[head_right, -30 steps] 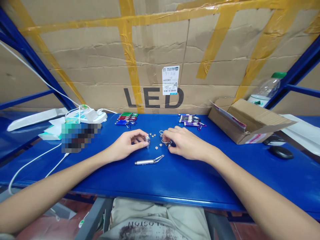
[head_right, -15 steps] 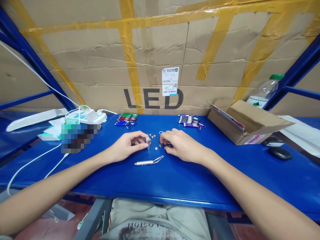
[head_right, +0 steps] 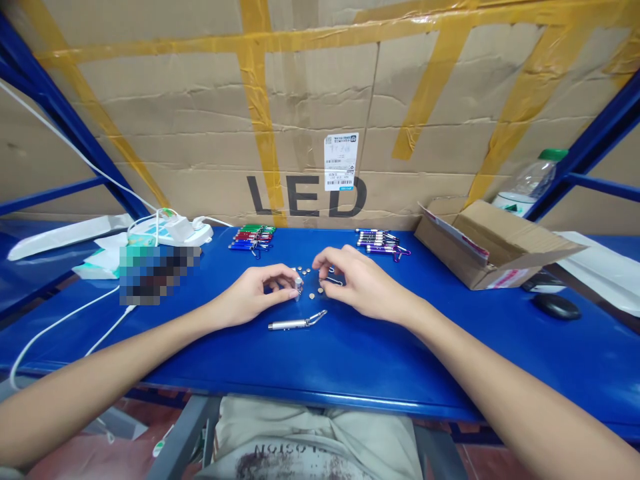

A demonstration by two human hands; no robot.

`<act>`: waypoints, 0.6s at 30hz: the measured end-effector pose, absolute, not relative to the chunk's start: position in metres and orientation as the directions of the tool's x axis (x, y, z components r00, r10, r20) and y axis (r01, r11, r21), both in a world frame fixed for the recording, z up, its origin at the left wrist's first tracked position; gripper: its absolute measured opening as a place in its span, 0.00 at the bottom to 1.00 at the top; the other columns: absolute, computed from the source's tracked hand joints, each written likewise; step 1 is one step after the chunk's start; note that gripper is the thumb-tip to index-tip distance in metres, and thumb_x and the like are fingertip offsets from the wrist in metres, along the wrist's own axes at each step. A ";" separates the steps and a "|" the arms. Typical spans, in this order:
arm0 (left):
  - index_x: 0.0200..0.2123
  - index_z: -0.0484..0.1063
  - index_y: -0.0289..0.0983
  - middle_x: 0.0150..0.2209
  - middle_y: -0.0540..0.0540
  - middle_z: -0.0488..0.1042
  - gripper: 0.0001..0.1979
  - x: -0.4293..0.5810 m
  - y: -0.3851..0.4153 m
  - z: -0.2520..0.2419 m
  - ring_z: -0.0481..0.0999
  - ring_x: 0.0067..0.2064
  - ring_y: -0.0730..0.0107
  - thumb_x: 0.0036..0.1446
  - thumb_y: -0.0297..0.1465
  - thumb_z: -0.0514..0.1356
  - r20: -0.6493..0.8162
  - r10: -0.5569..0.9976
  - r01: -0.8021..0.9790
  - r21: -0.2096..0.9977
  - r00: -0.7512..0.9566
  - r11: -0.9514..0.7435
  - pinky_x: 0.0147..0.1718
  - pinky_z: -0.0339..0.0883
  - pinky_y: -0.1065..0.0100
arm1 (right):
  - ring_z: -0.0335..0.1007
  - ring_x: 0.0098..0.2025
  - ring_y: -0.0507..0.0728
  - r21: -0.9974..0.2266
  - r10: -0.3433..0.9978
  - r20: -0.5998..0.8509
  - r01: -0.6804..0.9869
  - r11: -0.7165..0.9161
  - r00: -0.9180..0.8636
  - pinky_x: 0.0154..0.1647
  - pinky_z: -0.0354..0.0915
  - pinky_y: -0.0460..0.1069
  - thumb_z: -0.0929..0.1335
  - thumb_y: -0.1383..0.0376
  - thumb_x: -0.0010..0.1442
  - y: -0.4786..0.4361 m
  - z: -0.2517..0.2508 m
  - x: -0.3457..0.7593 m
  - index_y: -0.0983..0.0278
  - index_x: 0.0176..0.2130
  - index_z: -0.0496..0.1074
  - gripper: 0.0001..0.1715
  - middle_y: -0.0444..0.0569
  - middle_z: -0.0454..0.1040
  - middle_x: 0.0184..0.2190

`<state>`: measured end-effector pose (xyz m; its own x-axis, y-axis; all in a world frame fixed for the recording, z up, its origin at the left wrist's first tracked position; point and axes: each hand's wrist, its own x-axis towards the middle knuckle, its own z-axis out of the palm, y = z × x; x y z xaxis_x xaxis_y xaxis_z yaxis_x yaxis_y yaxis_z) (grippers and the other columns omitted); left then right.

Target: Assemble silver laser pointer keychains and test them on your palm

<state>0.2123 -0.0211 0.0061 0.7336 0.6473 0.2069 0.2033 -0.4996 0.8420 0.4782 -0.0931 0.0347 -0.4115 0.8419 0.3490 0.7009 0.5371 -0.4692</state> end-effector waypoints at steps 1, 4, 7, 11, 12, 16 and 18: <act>0.50 0.81 0.37 0.46 0.44 0.84 0.14 0.213 -0.023 0.007 0.82 0.44 0.64 0.66 0.38 0.69 0.215 0.639 0.199 0.836 0.739 -0.511 0.40 0.73 0.67 | 0.74 0.47 0.62 -0.499 0.836 0.390 0.674 0.544 -0.386 0.50 0.69 0.56 0.70 0.64 0.70 -0.095 0.036 0.476 0.58 0.54 0.74 0.13 0.51 0.82 0.47; 0.49 0.82 0.37 0.44 0.45 0.84 0.12 0.215 -0.026 0.008 0.81 0.43 0.65 0.67 0.38 0.68 0.240 0.610 0.175 0.823 0.755 -0.541 0.38 0.72 0.68 | 0.73 0.45 0.61 -0.545 0.815 0.463 0.613 0.571 -0.348 0.48 0.70 0.56 0.70 0.63 0.70 -0.100 0.037 0.467 0.57 0.56 0.73 0.15 0.50 0.81 0.47; 0.48 0.82 0.37 0.42 0.46 0.83 0.11 0.216 -0.029 0.009 0.80 0.41 0.66 0.67 0.37 0.68 0.264 0.583 0.152 0.810 0.768 -0.567 0.37 0.71 0.69 | 0.72 0.46 0.61 -0.540 0.802 0.463 0.598 0.593 -0.377 0.48 0.71 0.55 0.70 0.64 0.70 -0.105 0.037 0.459 0.57 0.59 0.71 0.18 0.50 0.81 0.47; 0.47 0.82 0.37 0.42 0.45 0.82 0.10 0.216 -0.030 0.011 0.80 0.40 0.66 0.67 0.37 0.68 0.286 0.568 0.146 0.790 0.772 -0.596 0.37 0.71 0.69 | 0.73 0.47 0.62 -0.521 0.804 0.438 0.615 0.592 -0.402 0.48 0.71 0.56 0.69 0.64 0.70 -0.108 0.037 0.455 0.57 0.60 0.71 0.19 0.50 0.81 0.47; 0.47 0.82 0.37 0.42 0.45 0.82 0.10 0.216 -0.030 0.011 0.80 0.41 0.66 0.68 0.37 0.68 0.289 0.567 0.146 0.786 0.772 -0.600 0.37 0.71 0.69 | 0.73 0.48 0.62 -0.524 0.808 0.433 0.617 0.587 -0.400 0.48 0.72 0.56 0.70 0.64 0.70 -0.108 0.037 0.455 0.56 0.60 0.70 0.20 0.51 0.81 0.47; 0.47 0.82 0.37 0.43 0.45 0.82 0.10 0.216 -0.031 0.011 0.80 0.41 0.66 0.68 0.37 0.68 0.299 0.562 0.139 0.783 0.771 -0.607 0.37 0.72 0.68 | 0.73 0.48 0.62 -0.519 0.807 0.437 0.621 0.587 -0.397 0.48 0.72 0.56 0.70 0.64 0.71 -0.108 0.037 0.455 0.56 0.61 0.70 0.21 0.51 0.80 0.48; 0.47 0.82 0.38 0.43 0.45 0.82 0.10 0.216 -0.030 0.010 0.80 0.41 0.65 0.68 0.37 0.68 0.303 0.562 0.133 0.784 0.770 -0.606 0.37 0.72 0.68 | 0.73 0.48 0.62 -0.498 0.797 0.450 0.627 0.599 -0.404 0.48 0.72 0.56 0.69 0.64 0.71 -0.108 0.037 0.454 0.56 0.61 0.70 0.20 0.51 0.81 0.48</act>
